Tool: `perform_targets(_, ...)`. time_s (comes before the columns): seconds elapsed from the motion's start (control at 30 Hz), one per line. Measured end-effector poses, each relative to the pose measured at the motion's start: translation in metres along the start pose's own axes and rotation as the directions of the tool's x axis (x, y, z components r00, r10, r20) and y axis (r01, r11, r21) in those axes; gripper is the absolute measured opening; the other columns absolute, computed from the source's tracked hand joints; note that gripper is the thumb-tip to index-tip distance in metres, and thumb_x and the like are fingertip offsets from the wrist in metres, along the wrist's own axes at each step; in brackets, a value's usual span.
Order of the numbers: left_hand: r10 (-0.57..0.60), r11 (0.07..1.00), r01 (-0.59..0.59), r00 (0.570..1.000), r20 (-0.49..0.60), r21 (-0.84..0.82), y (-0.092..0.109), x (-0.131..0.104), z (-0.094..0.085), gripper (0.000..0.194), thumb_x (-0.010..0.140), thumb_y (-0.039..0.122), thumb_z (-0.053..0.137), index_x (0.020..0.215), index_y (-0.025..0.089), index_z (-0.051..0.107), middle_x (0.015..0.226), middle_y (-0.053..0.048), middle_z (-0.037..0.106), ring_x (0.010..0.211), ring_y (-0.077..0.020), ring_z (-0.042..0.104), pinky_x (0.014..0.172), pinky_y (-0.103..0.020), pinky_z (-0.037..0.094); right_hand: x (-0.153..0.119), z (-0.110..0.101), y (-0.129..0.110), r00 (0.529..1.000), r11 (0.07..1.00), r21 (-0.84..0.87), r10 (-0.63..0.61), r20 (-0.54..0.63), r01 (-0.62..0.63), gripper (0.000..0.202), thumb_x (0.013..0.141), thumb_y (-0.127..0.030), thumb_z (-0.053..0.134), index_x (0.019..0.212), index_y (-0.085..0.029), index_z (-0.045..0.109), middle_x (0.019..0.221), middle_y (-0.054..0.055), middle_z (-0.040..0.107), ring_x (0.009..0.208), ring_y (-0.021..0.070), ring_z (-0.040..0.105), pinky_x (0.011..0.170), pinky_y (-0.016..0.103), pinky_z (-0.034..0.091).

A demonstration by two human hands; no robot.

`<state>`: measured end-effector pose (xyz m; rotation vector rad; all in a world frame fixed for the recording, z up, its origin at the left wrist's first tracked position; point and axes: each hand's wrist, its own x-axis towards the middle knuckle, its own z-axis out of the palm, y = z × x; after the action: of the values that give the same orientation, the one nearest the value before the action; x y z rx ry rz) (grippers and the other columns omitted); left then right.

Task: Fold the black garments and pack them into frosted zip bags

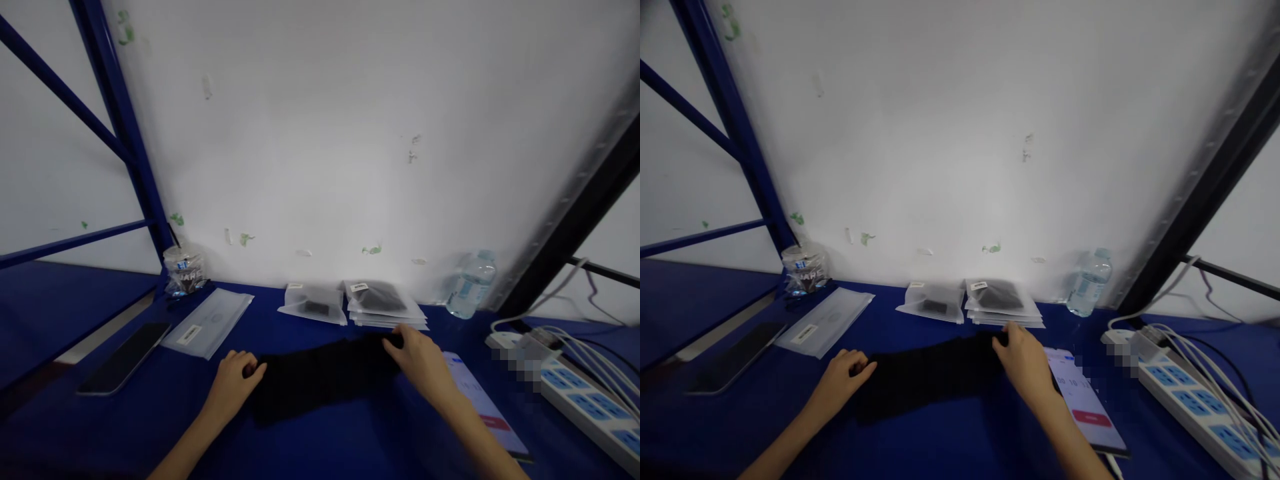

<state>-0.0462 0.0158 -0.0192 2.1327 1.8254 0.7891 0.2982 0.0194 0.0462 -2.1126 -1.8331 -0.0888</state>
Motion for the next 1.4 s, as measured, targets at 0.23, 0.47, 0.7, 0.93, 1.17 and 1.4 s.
perform_targets(0.23,0.008,1.000,-0.008,1.000,-0.012,0.017,-0.004,0.001,0.002,0.033,0.083,0.041,0.048,0.057,0.021,0.044,0.060,0.001,0.052,0.067,-0.0202,0.048,0.065,-0.030,0.034,-0.053,0.036,-0.106,0.927,0.940,-0.110,-0.337,-0.163,0.323,0.008,0.080,-0.020,0.059,0.087,-0.019,0.056,0.083,0.006,0.063,0.076,0.0220,0.062,0.055,0.027,0.045)
perform_targets(0.47,0.003,1.000,-0.003,1.000,0.012,0.008,0.001,0.000,-0.002,0.032,0.083,0.039,0.047,0.057,0.021,0.045,0.061,0.000,0.054,0.069,-0.0202,0.049,0.066,-0.030,0.034,-0.050,0.042,-0.071,0.973,0.949,0.222,-0.202,-0.109,0.222,0.027,0.091,-0.041,0.042,0.089,-0.020,0.059,0.087,0.007,0.064,0.082,0.0217,0.062,0.071,0.031,0.048)
perform_targets(0.7,0.011,1.000,-0.011,0.999,0.043,0.004,0.009,-0.005,-0.006,0.032,0.082,0.040,0.050,0.056,0.021,0.046,0.061,0.001,0.055,0.070,-0.0197,0.051,0.068,-0.030,0.035,-0.034,0.055,-0.033,0.977,0.952,0.306,-0.057,0.207,-0.009,0.035,0.081,-0.046,0.055,0.098,-0.015,0.058,0.093,0.012,0.067,0.090,0.0275,0.064,0.070,0.032,0.046)
perform_targets(0.93,0.045,0.999,-0.043,0.995,0.087,-0.029,0.015,-0.007,-0.005,0.032,0.080,0.042,0.054,0.057,0.021,0.052,0.063,0.001,0.058,0.074,-0.0205,0.053,0.072,-0.032,0.036,-0.029,0.034,-0.051,0.997,0.977,0.199,-0.073,-0.012,0.074,0.012,0.083,-0.030,0.051,0.089,-0.020,0.053,0.087,0.006,0.062,0.076,0.0219,0.063,0.056,0.028,0.040)
perform_targets(1.17,0.039,0.999,-0.036,0.996,0.084,-0.036,0.013,-0.006,-0.004,0.028,0.081,0.037,0.052,0.058,0.020,0.055,0.065,-0.001,0.060,0.076,-0.0214,0.052,0.071,-0.033,0.034,-0.072,0.039,-0.140,0.896,0.917,0.016,-0.385,-0.220,0.398,0.025,0.072,-0.016,0.064,0.093,-0.023,0.053,0.090,0.008,0.063,0.082,0.0277,0.059,0.069,0.039,0.048)
perform_targets(1.4,0.050,0.997,-0.045,0.995,0.085,-0.062,0.014,-0.010,-0.003,0.020,0.080,0.023,0.047,0.062,0.020,0.057,0.070,-0.002,0.062,0.080,-0.0221,0.052,0.075,-0.035,0.035,-0.104,0.057,-0.143,0.899,0.798,0.416,-0.407,-0.163,0.436,0.032,0.087,-0.046,0.049,0.106,-0.021,0.056,0.104,0.010,0.065,0.096,0.0250,0.061,0.081,0.038,0.050)
